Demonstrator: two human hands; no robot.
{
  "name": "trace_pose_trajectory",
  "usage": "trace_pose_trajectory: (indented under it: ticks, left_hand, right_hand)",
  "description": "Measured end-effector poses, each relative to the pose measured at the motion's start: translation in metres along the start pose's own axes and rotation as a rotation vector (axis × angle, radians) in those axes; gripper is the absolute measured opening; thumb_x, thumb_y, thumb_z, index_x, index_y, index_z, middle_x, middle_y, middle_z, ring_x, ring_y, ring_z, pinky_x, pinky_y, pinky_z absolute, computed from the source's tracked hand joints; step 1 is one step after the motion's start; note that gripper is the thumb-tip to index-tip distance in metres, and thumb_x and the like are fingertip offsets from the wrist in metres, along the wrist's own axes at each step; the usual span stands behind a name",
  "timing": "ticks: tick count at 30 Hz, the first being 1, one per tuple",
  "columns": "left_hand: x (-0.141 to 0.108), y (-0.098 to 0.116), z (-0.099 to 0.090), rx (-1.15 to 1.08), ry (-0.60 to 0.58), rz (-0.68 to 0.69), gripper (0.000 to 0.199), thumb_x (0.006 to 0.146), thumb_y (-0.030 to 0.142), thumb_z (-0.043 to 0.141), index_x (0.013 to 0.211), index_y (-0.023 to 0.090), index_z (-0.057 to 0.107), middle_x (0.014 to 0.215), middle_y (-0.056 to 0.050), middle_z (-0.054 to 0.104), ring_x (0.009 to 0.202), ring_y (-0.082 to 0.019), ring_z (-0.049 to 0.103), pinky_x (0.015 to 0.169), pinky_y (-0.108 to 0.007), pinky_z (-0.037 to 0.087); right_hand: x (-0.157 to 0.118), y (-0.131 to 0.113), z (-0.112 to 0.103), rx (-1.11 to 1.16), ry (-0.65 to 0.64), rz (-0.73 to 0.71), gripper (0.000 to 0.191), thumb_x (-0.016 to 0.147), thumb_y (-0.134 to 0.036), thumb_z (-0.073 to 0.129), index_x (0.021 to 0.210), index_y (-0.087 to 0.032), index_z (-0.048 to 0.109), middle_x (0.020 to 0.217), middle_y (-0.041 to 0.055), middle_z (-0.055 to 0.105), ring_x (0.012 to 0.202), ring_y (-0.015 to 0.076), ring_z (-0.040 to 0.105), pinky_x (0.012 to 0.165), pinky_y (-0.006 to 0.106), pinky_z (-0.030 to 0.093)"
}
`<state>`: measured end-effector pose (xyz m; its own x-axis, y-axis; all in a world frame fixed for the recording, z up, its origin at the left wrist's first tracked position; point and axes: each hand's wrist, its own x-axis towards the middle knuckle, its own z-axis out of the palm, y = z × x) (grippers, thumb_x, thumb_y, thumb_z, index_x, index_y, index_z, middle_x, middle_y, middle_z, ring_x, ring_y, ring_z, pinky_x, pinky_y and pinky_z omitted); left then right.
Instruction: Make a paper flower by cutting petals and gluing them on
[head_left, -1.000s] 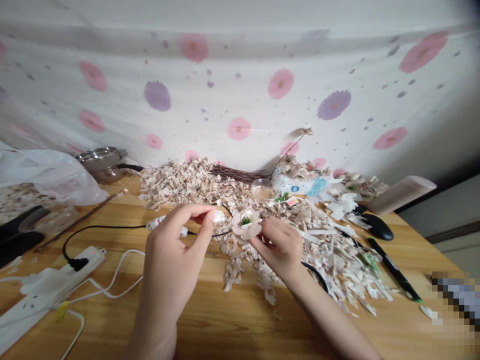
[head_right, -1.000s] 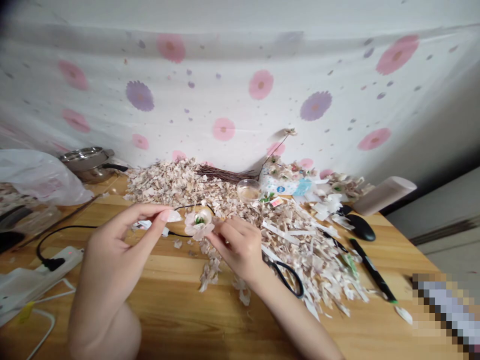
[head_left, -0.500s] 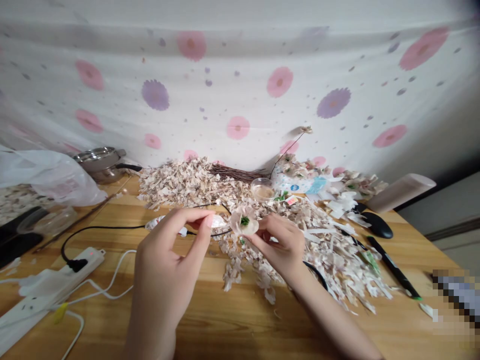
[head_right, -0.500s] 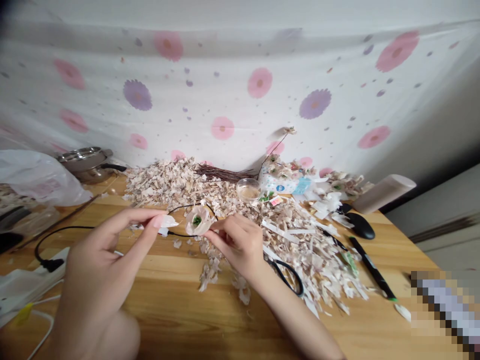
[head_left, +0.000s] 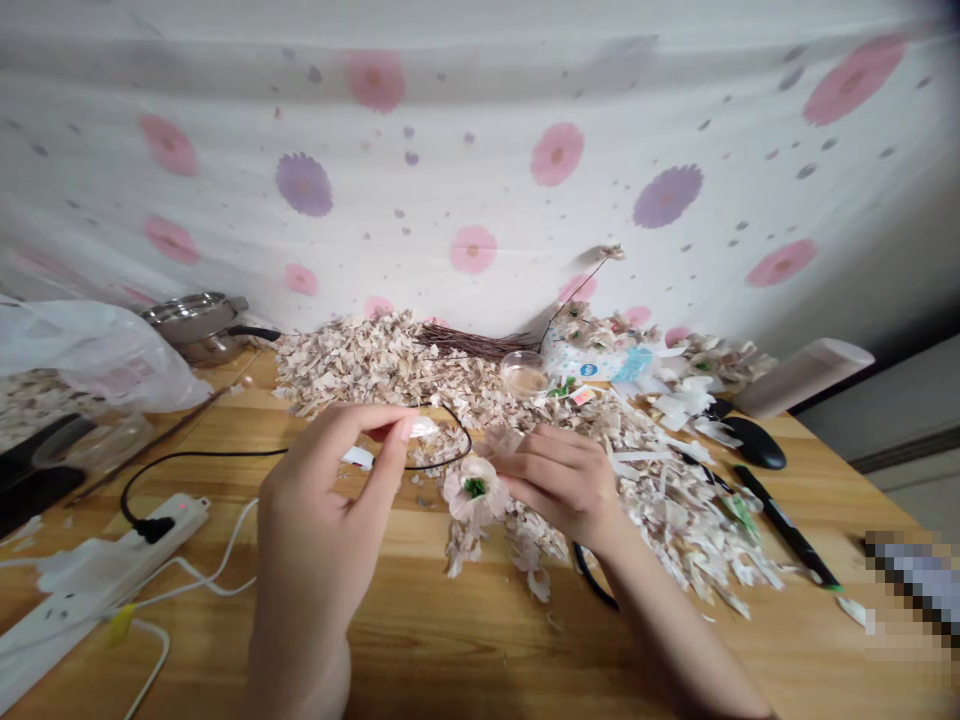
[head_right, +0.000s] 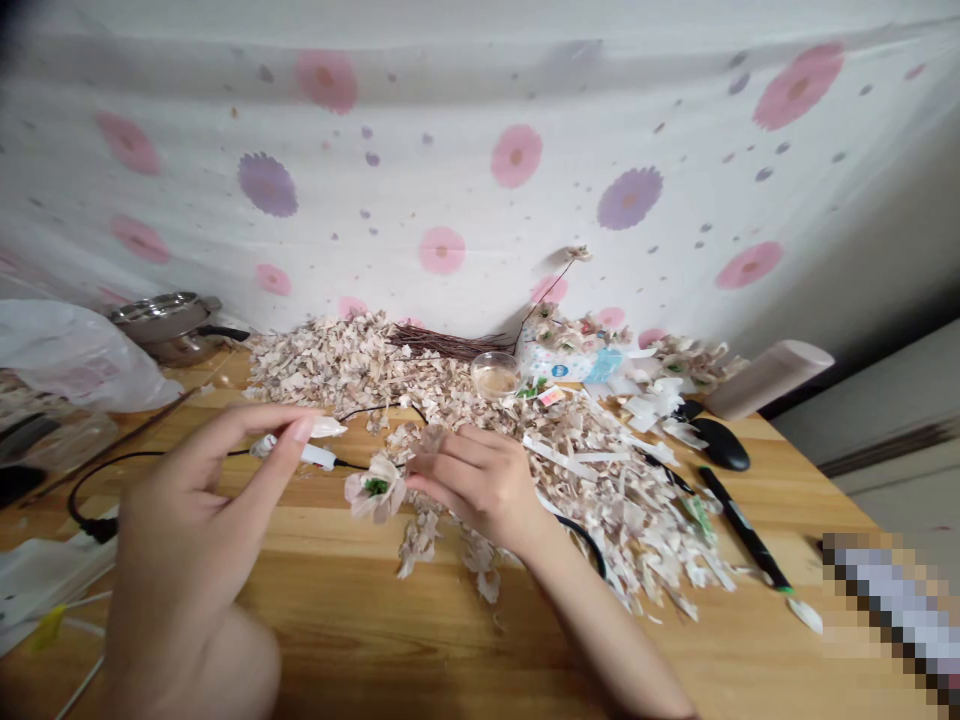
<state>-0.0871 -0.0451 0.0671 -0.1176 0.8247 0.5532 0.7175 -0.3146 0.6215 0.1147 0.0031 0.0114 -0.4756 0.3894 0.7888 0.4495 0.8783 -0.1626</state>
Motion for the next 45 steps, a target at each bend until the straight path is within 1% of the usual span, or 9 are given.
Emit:
trace_pose_trajectory:
  ticks: [3, 6, 11, 15, 22, 27, 34, 42, 45]
  left_hand:
    - [0.0001, 0.0015, 0.0052, -0.038, -0.085, 0.075, 0.008, 0.088, 0.023, 0.055, 0.087, 0.029, 0.062, 0.091, 0.006, 0.068, 0.086, -0.015, 0.063, 0.077, -0.024, 0.048]
    - [-0.0006, 0.0035, 0.0074, -0.057, -0.138, 0.09, 0.009, 0.088, 0.021, 0.054, 0.085, 0.028, 0.06, 0.087, 0.006, 0.067, 0.083, -0.013, 0.062, 0.076, -0.022, 0.047]
    - [-0.0009, 0.0046, 0.0038, -0.024, -0.081, 0.064, 0.008, 0.088, 0.022, 0.055, 0.086, 0.028, 0.061, 0.089, 0.006, 0.067, 0.085, -0.014, 0.062, 0.076, -0.022, 0.047]
    - [-0.0026, 0.0051, 0.0003, -0.004, -0.061, 0.062, 0.007, 0.088, 0.023, 0.055, 0.086, 0.028, 0.06, 0.087, 0.006, 0.067, 0.079, -0.013, 0.062, 0.073, -0.022, 0.048]
    - [-0.0038, 0.0061, 0.0009, -0.032, -0.112, 0.109, 0.01, 0.088, 0.02, 0.053, 0.085, 0.027, 0.059, 0.085, 0.006, 0.067, 0.08, -0.013, 0.062, 0.076, -0.022, 0.046]
    - [-0.0024, 0.0067, 0.0029, -0.037, -0.151, 0.118, 0.012, 0.088, 0.018, 0.052, 0.084, 0.025, 0.06, 0.085, 0.006, 0.067, 0.08, -0.011, 0.062, 0.075, -0.022, 0.046]
    - [-0.0024, 0.0055, 0.0052, -0.071, -0.172, 0.082, 0.01, 0.087, 0.019, 0.055, 0.084, 0.027, 0.061, 0.083, 0.009, 0.067, 0.077, -0.01, 0.061, 0.074, -0.019, 0.047]
    - [0.0032, 0.0014, 0.0061, -0.243, -0.257, 0.014, 0.01, 0.084, 0.02, 0.06, 0.081, 0.029, 0.065, 0.082, 0.01, 0.07, 0.077, -0.008, 0.064, 0.07, -0.014, 0.049]
    - [0.0048, -0.0001, 0.0056, -0.244, -0.253, -0.017, 0.009, 0.082, 0.021, 0.062, 0.079, 0.029, 0.066, 0.081, 0.01, 0.07, 0.076, -0.009, 0.065, 0.069, -0.015, 0.05]
  right_hand:
    - [-0.0008, 0.0, 0.0003, 0.011, -0.012, -0.01, 0.021, 0.093, -0.027, 0.052, 0.083, -0.015, 0.066, 0.062, 0.0022, 0.062, 0.055, 0.0117, 0.05, 0.053, 0.024, 0.039]
    - [-0.0014, 0.0002, 0.0004, 0.009, -0.01, -0.008, 0.02, 0.093, -0.027, 0.052, 0.084, -0.015, 0.066, 0.061, 0.0022, 0.062, 0.055, 0.0117, 0.049, 0.053, 0.024, 0.038]
    - [-0.0019, 0.001, -0.0009, -0.007, 0.004, 0.007, 0.019, 0.092, -0.028, 0.054, 0.083, -0.014, 0.065, 0.06, 0.0024, 0.061, 0.055, 0.0124, 0.048, 0.052, 0.024, 0.037]
    - [-0.002, 0.0016, -0.0016, -0.015, 0.001, 0.022, 0.017, 0.091, -0.027, 0.055, 0.084, -0.014, 0.065, 0.059, 0.0023, 0.06, 0.055, 0.0124, 0.048, 0.052, 0.024, 0.037]
    - [-0.0001, 0.0004, -0.0025, -0.015, -0.007, 0.026, 0.022, 0.093, -0.028, 0.052, 0.082, -0.014, 0.065, 0.058, 0.0025, 0.058, 0.055, 0.0122, 0.049, 0.053, 0.024, 0.038]
    - [-0.0002, 0.0005, -0.0019, -0.006, -0.006, 0.012, 0.02, 0.092, -0.026, 0.054, 0.082, -0.012, 0.065, 0.059, 0.0038, 0.06, 0.055, 0.0127, 0.049, 0.052, 0.024, 0.038]
    - [-0.0026, 0.0017, -0.0014, -0.009, -0.02, 0.033, 0.019, 0.092, -0.025, 0.054, 0.084, -0.012, 0.065, 0.06, 0.0039, 0.06, 0.056, 0.013, 0.049, 0.053, 0.025, 0.037]
    - [-0.0006, 0.0014, -0.0033, -0.056, -0.02, 0.02, 0.019, 0.091, -0.023, 0.054, 0.082, -0.011, 0.066, 0.058, 0.0029, 0.057, 0.055, 0.0126, 0.048, 0.053, 0.024, 0.037]
    - [0.0004, 0.0008, -0.0039, -0.071, -0.005, 0.009, 0.021, 0.092, -0.023, 0.053, 0.08, -0.012, 0.065, 0.059, 0.003, 0.058, 0.055, 0.0123, 0.048, 0.053, 0.023, 0.037]
